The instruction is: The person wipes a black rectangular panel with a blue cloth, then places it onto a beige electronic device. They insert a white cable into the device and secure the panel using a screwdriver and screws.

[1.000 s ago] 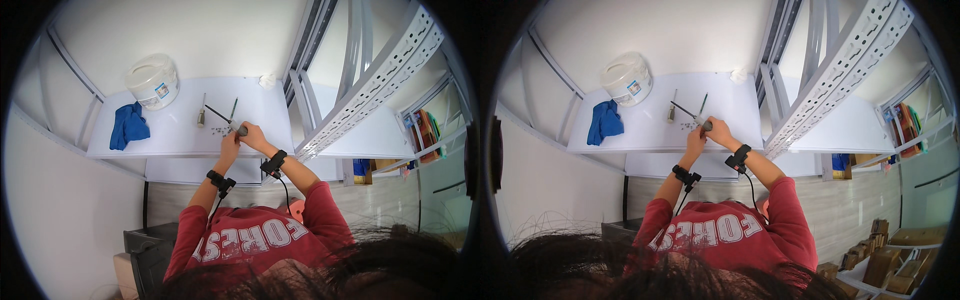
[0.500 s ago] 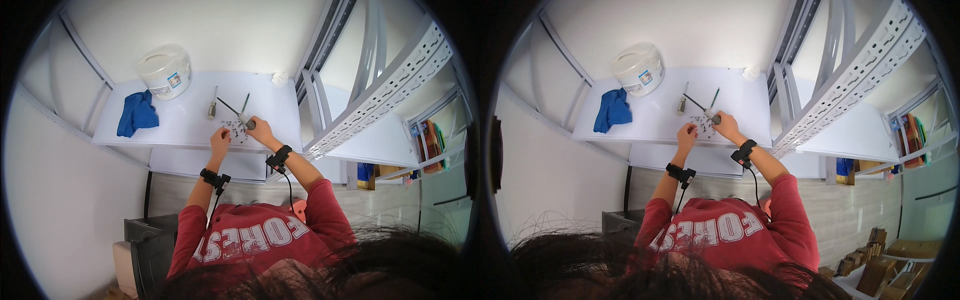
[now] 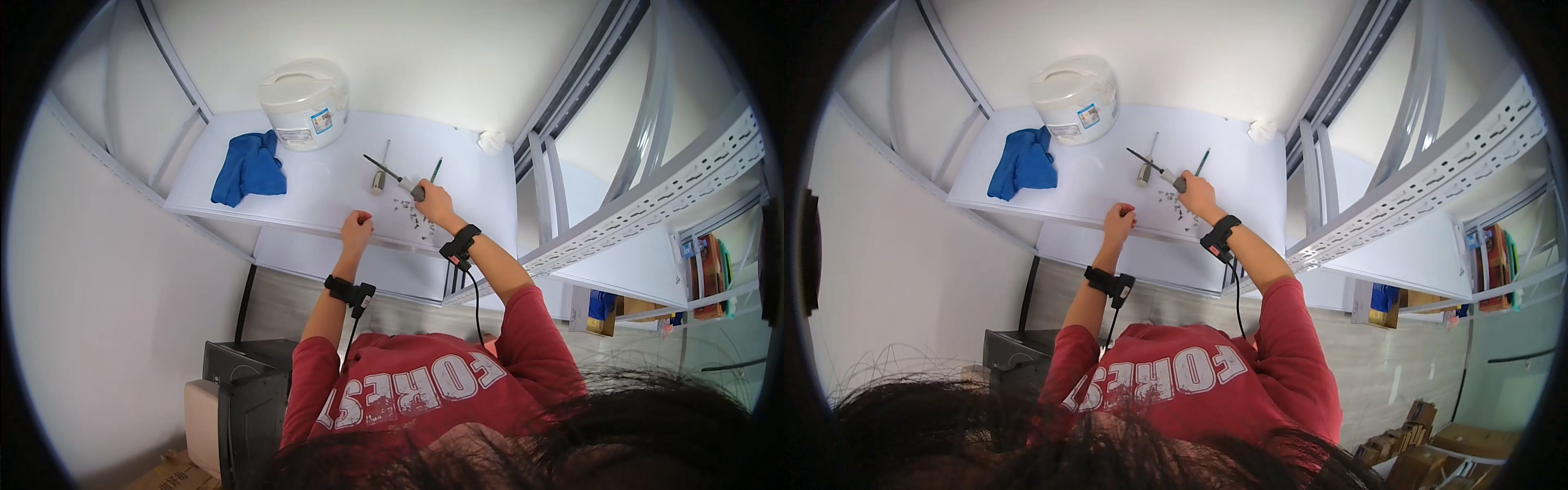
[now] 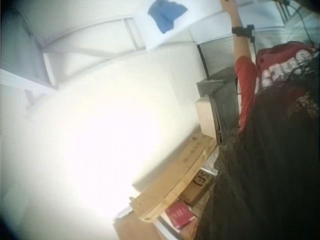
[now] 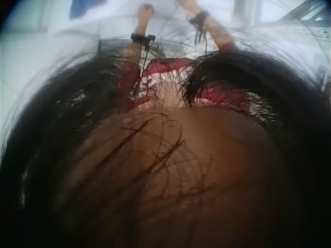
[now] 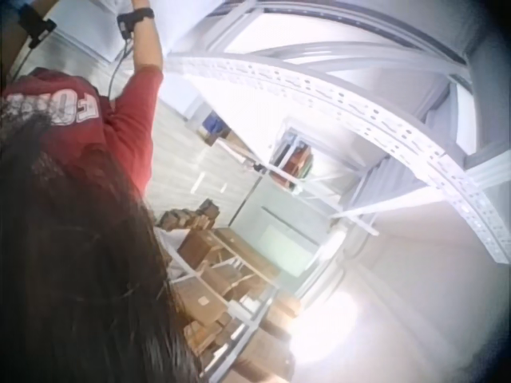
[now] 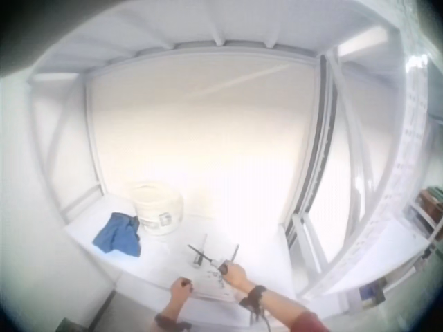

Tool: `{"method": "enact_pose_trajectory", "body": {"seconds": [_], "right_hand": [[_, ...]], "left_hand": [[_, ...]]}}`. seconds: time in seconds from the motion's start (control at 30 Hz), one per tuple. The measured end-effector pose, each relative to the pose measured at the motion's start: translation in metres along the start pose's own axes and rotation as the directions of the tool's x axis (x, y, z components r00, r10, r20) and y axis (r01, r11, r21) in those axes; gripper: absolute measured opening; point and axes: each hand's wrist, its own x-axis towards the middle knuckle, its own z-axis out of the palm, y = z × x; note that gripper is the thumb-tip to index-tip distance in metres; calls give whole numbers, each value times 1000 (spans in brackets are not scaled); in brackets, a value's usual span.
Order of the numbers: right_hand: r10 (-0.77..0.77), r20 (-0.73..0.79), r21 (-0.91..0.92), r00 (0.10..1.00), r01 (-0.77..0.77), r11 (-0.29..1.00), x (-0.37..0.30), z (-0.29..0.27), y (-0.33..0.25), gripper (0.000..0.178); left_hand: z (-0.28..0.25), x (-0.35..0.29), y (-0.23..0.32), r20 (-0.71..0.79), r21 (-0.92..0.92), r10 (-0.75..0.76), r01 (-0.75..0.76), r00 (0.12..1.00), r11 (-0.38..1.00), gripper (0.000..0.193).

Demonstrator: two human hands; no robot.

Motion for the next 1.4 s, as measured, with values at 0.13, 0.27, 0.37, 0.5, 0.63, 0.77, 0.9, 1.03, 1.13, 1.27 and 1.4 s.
{"method": "enact_pose_trajectory", "body": {"seconds": [0.13,0.27,0.37,0.5,0.63,0.77,0.9,1.03,1.13,1.27,1.4], "right_hand": [[7,30,-14,1000,-7,1000,8,2,1,27],[-88,61,14,994,87,996,6,9,-12,28],[-141,110,-10,984,143,990,9,15,-18,28],[-204,104,-55,973,210,976,10,22,-20,27],[-227,114,-96,967,238,967,13,26,-26,27],[-217,86,-38,972,221,974,9,15,-31,26],[-243,76,242,967,218,945,6,-11,-44,25],[-185,162,275,969,135,952,-11,-25,-47,26],[-170,145,184,975,142,973,-18,-26,-40,27],[-147,88,151,985,132,980,-22,-27,-31,28],[-145,42,49,989,143,988,-10,-21,-9,31]], "left_hand": [[3,5,7,41,20,-18,17,999,1000,13],[2,13,2,82,8,2,-3,997,1000,19],[4,16,2,116,27,53,-57,992,998,25],[9,18,4,141,70,45,-55,989,996,27],[7,20,-7,125,227,109,-135,986,964,25],[17,12,-4,97,245,149,-169,984,955,19],[35,16,12,93,194,146,-162,985,968,22],[63,5,34,119,30,116,-120,986,992,24],[71,4,35,148,24,125,-130,981,991,21],[71,5,30,146,98,160,-175,976,980,20],[57,12,13,109,164,107,-124,988,979,17]]}}
